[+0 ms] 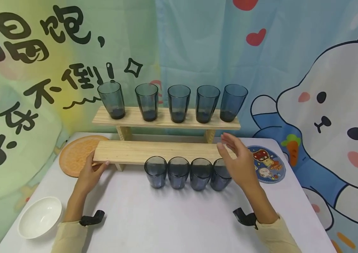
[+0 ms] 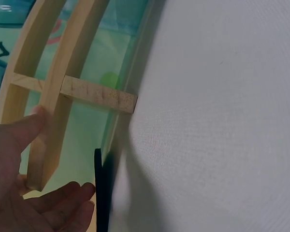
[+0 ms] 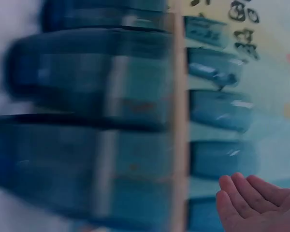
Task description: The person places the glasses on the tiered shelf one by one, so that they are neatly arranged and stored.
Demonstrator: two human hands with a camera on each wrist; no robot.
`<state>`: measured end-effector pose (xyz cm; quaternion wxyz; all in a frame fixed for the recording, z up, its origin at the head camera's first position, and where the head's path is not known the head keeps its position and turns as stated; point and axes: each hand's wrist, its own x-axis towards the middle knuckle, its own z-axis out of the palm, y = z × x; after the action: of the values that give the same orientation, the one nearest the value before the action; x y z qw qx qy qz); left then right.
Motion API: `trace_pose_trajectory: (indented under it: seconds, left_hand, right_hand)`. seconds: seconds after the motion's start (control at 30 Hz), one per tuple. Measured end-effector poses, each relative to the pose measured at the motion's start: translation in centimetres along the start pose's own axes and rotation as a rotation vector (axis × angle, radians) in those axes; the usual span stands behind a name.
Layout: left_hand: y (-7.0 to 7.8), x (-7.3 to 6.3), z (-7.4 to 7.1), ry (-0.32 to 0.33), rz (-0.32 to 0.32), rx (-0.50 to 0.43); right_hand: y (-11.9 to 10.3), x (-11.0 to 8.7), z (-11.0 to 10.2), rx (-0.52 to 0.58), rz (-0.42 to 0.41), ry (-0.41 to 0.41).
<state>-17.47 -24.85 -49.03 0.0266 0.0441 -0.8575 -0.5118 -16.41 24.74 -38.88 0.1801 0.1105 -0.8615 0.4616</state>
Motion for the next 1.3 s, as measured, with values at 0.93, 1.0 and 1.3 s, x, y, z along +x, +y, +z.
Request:
trace_pose_trajectory:
  seconds: [0.93,1.0,1.3]
  left_hand:
    - [0.3,-0.3,-0.2,-0.008,0.000,0.010]
    - [0.2,-0.3,-0.1,-0.006,0.003,0.011]
    - [0.0,-0.3,-0.1,-0.011,-0.010,0.012]
  right_hand:
    - [8.1,-6.6,1.5,-0.024,0.190,-0.056]
    - [8.3,-6.7,1.8,-0.016,0.164,-0.047]
    - [8.6,-7.1,2.2,-0.001,0.135,-0.033]
